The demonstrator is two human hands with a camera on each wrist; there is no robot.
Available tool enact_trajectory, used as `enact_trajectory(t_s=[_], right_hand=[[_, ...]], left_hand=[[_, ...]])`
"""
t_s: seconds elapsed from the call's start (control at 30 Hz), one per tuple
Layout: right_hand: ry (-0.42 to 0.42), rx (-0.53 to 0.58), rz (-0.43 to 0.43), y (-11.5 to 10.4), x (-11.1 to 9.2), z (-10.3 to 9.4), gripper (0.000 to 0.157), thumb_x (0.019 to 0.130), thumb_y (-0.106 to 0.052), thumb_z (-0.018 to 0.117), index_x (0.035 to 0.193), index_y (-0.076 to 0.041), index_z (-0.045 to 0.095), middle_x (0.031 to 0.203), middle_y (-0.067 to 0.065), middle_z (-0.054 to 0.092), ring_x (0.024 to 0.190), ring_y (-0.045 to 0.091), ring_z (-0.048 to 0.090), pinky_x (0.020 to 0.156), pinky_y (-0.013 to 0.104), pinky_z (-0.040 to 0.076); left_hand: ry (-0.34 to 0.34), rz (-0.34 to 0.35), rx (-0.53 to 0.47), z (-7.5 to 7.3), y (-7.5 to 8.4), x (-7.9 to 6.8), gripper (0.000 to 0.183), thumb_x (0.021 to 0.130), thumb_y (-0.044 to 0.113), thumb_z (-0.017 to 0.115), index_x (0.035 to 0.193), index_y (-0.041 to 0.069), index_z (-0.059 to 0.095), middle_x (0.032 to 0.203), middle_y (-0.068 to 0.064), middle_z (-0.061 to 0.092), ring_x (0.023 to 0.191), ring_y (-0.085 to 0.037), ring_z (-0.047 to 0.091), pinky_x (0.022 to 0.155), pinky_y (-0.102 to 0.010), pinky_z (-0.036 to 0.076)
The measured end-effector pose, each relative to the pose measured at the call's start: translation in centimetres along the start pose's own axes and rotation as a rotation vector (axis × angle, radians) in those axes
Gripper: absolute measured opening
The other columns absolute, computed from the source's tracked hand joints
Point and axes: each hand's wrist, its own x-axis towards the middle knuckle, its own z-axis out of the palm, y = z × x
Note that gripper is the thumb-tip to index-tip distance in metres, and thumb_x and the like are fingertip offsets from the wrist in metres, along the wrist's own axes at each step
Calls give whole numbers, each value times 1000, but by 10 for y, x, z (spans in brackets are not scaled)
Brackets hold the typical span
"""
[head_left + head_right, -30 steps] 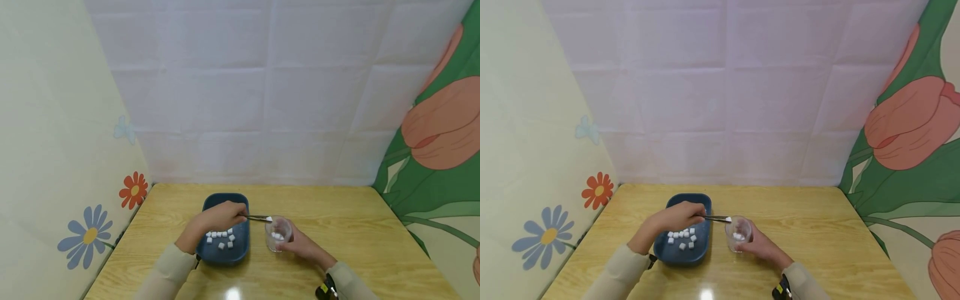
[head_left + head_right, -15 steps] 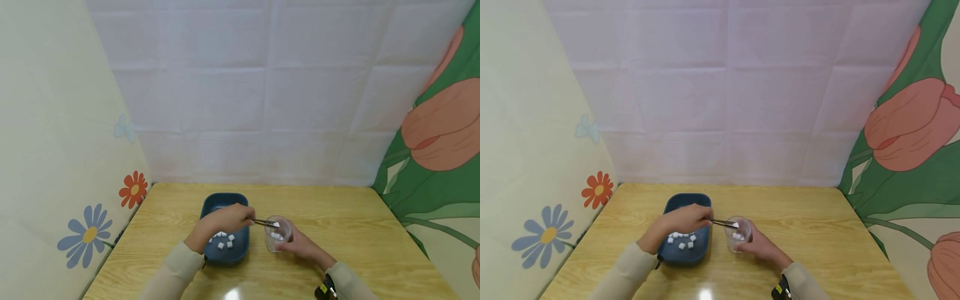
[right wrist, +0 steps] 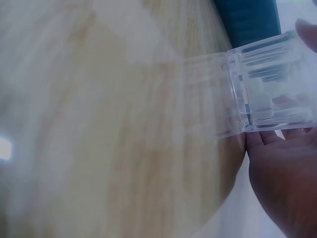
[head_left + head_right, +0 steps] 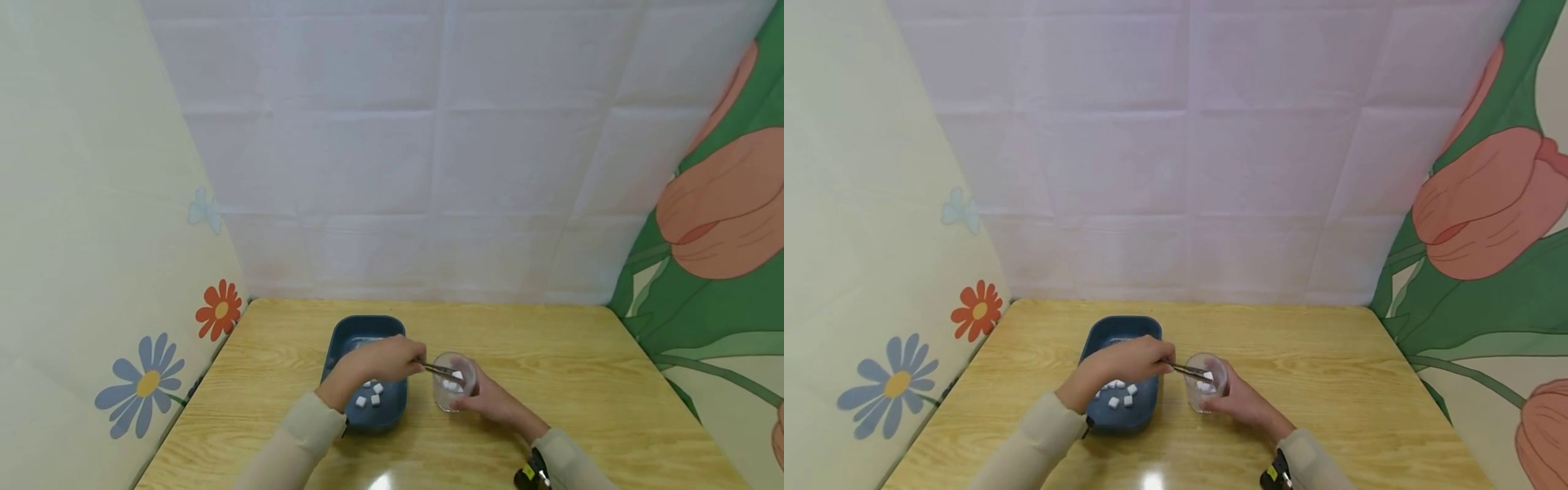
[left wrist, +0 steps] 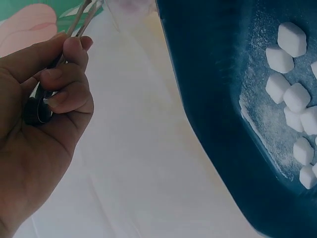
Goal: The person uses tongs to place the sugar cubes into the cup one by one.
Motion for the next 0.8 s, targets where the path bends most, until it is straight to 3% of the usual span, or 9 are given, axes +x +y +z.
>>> enact_trajectory(t_s=[0.4, 0.8], right_hand=[[14, -4, -5, 0, 0, 1, 87, 76, -17, 77, 143, -12, 22, 136, 17, 41, 119, 28, 47, 92, 30, 41], [3, 6, 9, -3, -1, 1, 87, 76, -16, 76, 143, -10, 21, 137, 17, 38, 120, 31, 44, 93, 35, 39]], left_hand=[[-34, -37, -7, 3, 7, 10, 10, 95, 25, 54, 96, 19, 62, 80, 9, 59, 62, -4, 51, 57, -21, 44], [-51, -38, 67, 11, 9, 21, 7, 94, 23, 56, 93, 19, 62, 78, 12, 57, 66, -4, 50, 60, -22, 43]])
